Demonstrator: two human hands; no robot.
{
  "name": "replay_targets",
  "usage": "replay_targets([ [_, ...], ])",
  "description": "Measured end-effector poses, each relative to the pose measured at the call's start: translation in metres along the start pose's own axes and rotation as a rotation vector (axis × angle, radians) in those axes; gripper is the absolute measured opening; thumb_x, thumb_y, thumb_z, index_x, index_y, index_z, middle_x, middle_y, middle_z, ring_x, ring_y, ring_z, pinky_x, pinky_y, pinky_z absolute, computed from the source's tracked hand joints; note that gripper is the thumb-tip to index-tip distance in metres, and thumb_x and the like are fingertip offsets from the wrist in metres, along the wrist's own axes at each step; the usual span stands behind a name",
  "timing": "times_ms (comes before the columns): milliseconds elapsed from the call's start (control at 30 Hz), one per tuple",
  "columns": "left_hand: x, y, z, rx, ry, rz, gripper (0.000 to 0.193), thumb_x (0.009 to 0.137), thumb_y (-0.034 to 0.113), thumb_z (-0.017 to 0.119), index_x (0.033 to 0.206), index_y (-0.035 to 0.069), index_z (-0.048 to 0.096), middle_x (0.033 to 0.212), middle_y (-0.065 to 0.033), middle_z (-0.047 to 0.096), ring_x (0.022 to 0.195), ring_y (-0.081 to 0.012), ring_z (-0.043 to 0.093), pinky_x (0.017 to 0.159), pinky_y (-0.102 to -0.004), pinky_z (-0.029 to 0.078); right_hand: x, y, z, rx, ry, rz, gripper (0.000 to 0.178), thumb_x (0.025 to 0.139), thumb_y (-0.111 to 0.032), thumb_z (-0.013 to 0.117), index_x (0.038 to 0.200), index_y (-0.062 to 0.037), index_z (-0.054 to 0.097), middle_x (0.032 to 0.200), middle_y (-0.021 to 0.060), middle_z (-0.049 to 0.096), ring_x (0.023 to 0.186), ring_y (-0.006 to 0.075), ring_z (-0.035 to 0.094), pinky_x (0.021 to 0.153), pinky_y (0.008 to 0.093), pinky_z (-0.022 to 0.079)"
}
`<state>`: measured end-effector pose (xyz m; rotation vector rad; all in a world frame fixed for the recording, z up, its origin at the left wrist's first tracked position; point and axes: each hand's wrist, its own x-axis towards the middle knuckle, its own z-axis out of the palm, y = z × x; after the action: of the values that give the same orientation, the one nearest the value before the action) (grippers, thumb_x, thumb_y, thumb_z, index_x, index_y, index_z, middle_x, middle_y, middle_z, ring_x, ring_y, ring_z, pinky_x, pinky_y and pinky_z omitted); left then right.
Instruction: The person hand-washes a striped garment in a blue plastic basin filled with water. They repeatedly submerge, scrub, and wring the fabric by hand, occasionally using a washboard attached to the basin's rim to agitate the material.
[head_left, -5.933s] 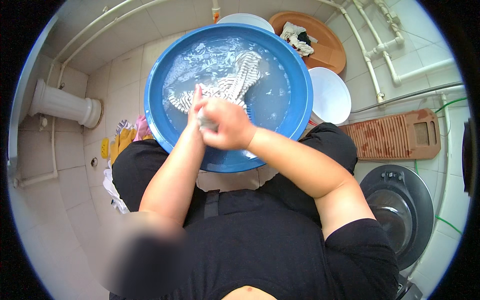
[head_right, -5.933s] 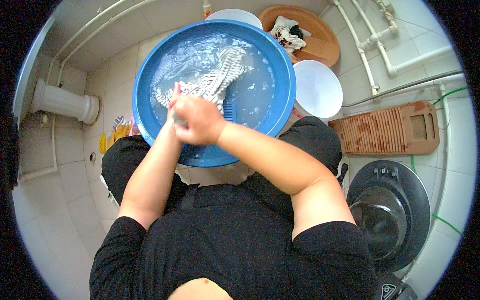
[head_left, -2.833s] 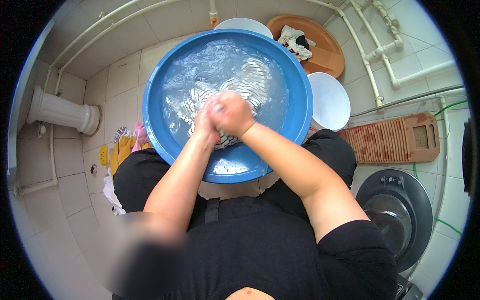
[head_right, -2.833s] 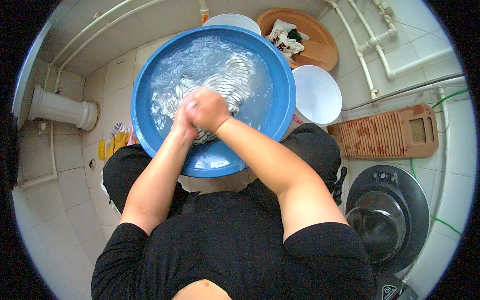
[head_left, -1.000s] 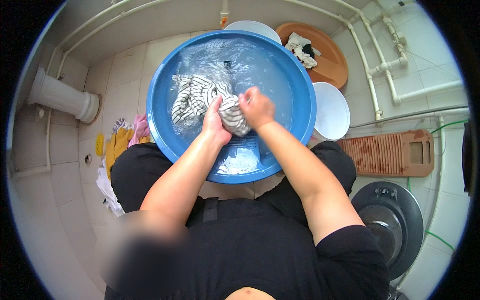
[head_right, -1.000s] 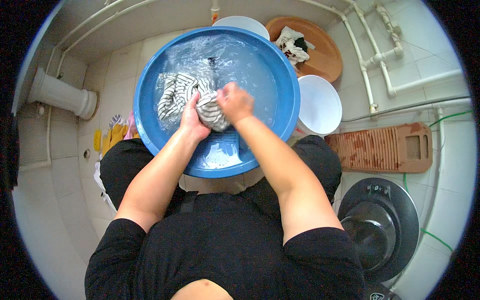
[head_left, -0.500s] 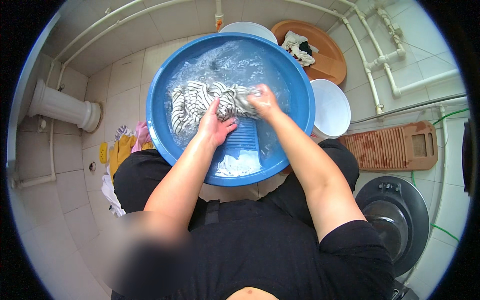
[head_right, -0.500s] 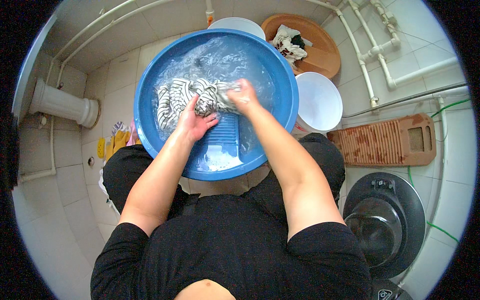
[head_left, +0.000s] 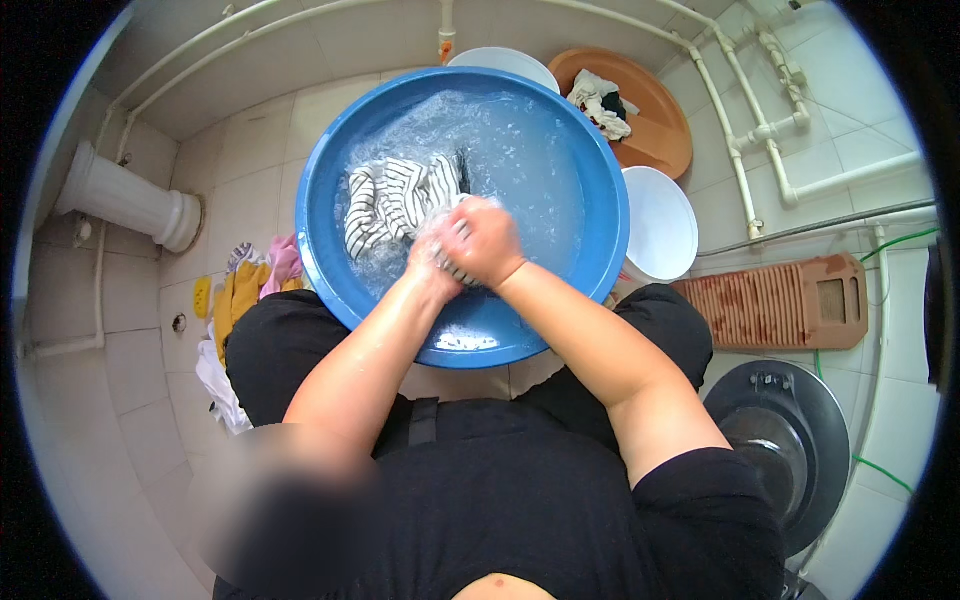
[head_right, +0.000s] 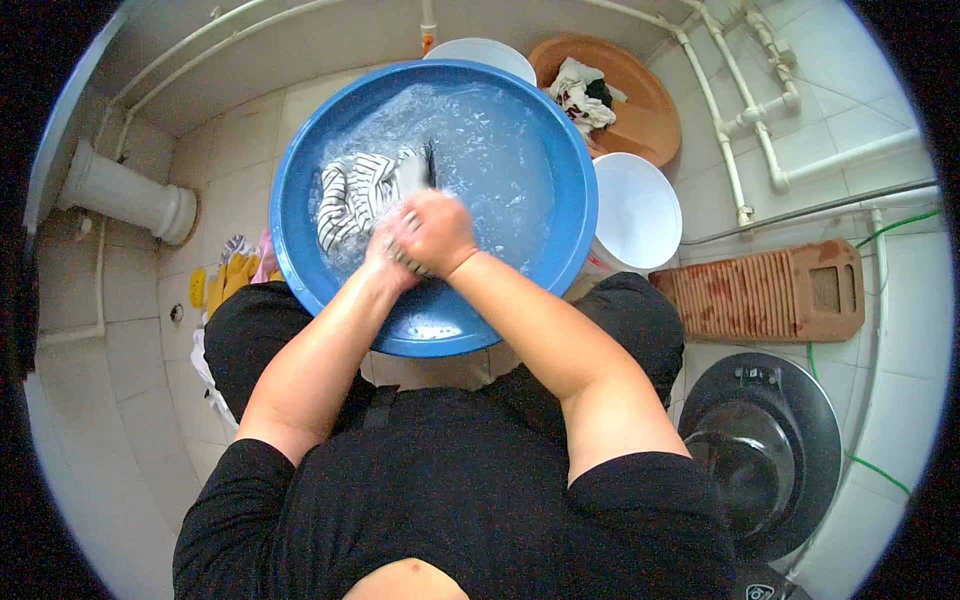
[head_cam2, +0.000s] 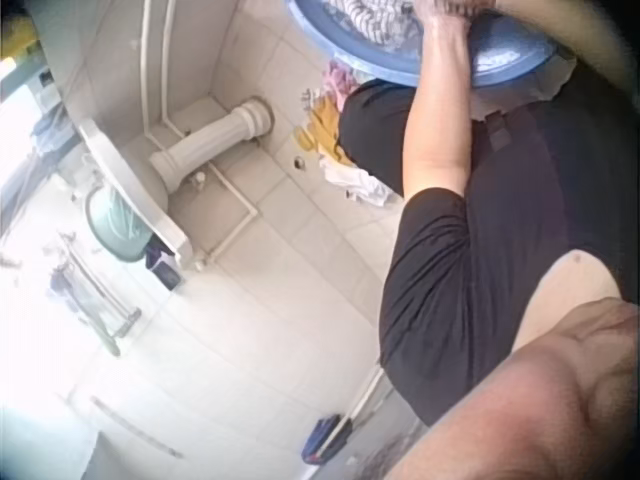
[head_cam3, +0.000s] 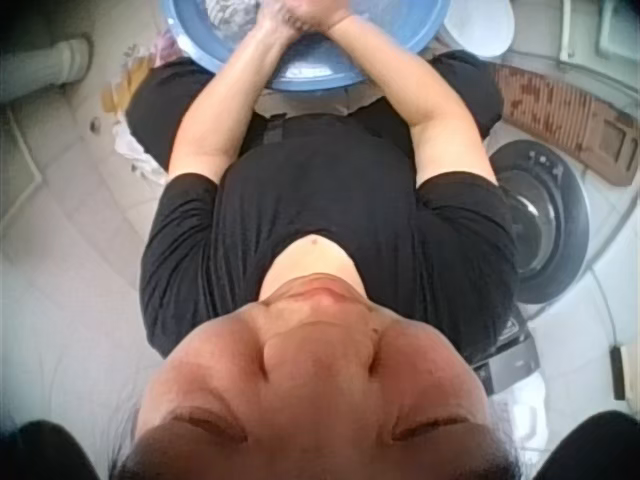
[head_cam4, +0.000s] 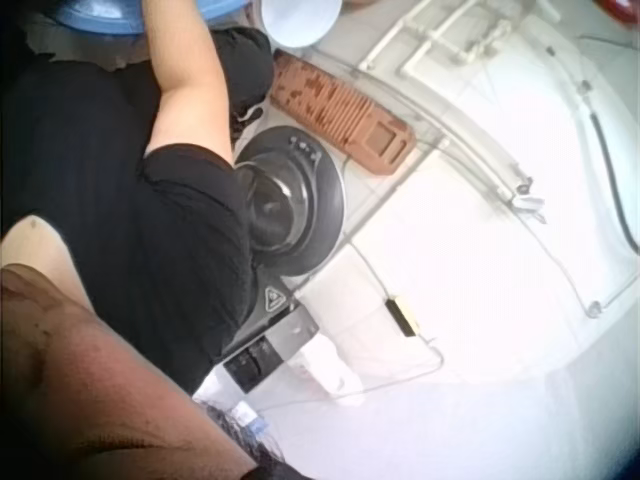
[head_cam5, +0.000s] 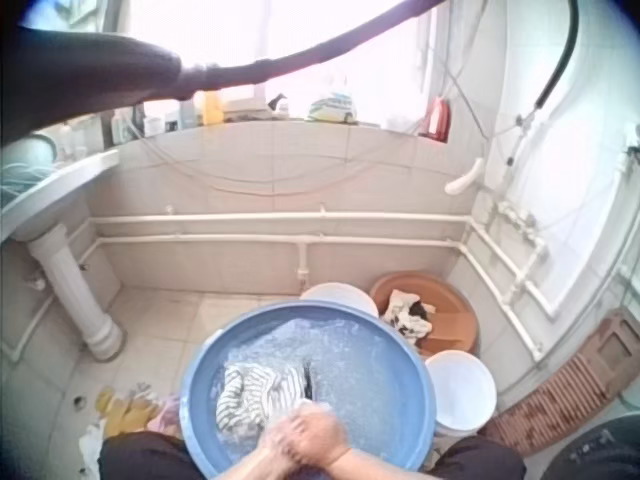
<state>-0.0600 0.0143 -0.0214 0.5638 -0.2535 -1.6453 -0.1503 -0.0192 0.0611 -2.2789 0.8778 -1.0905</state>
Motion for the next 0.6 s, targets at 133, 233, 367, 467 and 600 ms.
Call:
replay_targets([
  [133,-0.018,0.016,0.058,-0.131,0.521,-0.251,0.03,0.087,0.029,0.041,0.097,0.007,0.059,0.096,-0.0086,0.063,0.085,-0.0214,0.061,0.073,-0.0367,0.05,-0.003,0.022,-0.001,-0.191,0.064,0.487,0.021,0.071,-0.03,0.06,0.076,-0.01,0.057,0.075,0.0126,0.059,0.071,0.0328,0.058,0.061,0.0407,0.047],
  [233,-0.02,0.026,0.039,-0.141,0.159,-0.065,0.029,0.088,0.033,0.039,0.089,0.01,0.058,0.089,-0.0071,0.061,0.083,-0.0205,0.059,0.074,-0.0363,0.048,-0.002,-0.018,0.0,0.048,0.037,0.119,0.018,0.067,-0.024,0.064,0.071,-0.0094,0.055,0.071,0.0141,0.056,0.067,0.033,0.056,0.059,0.038,0.045],
  [367,-0.01,0.015,0.043,-0.144,0.099,0.233,0.039,0.088,0.045,0.041,0.097,0.01,0.055,0.096,-0.009,0.059,0.086,-0.0217,0.058,0.079,-0.0375,0.046,0.006,-0.02,-0.009,0.002,-0.052,-0.014,0.017,0.071,-0.026,0.062,0.074,-0.0108,0.057,0.076,0.0091,0.057,0.068,0.0295,0.058,0.057,0.0377,0.046],
  [467,-0.012,0.034,0.061,-0.127,0.418,-0.147,0.046,0.086,0.045,0.046,0.115,0.009,0.05,0.109,-0.0087,0.058,0.096,-0.0243,0.056,0.09,-0.0383,0.041,0.006,0.058,-0.011,-0.242,0.097,0.287,0.026,0.073,-0.032,0.063,0.087,-0.0104,0.056,0.088,0.0084,0.057,0.08,0.0285,0.058,0.067,0.038,0.046],
  [600,-0.011,0.043,0.064,0.074,0.59,-0.111,0.04,0.085,0.04,0.05,0.114,0.012,0.05,0.108,-0.0072,0.057,0.105,-0.0253,0.049,0.097,-0.0428,0.031,-0.004,0.108,-0.027,-0.423,0.036,0.739,0.044,0.073,-0.038,0.062,0.105,-0.0098,0.053,0.107,0.0141,0.054,0.101,0.0311,0.052,0.081,0.0383,0.044],
])
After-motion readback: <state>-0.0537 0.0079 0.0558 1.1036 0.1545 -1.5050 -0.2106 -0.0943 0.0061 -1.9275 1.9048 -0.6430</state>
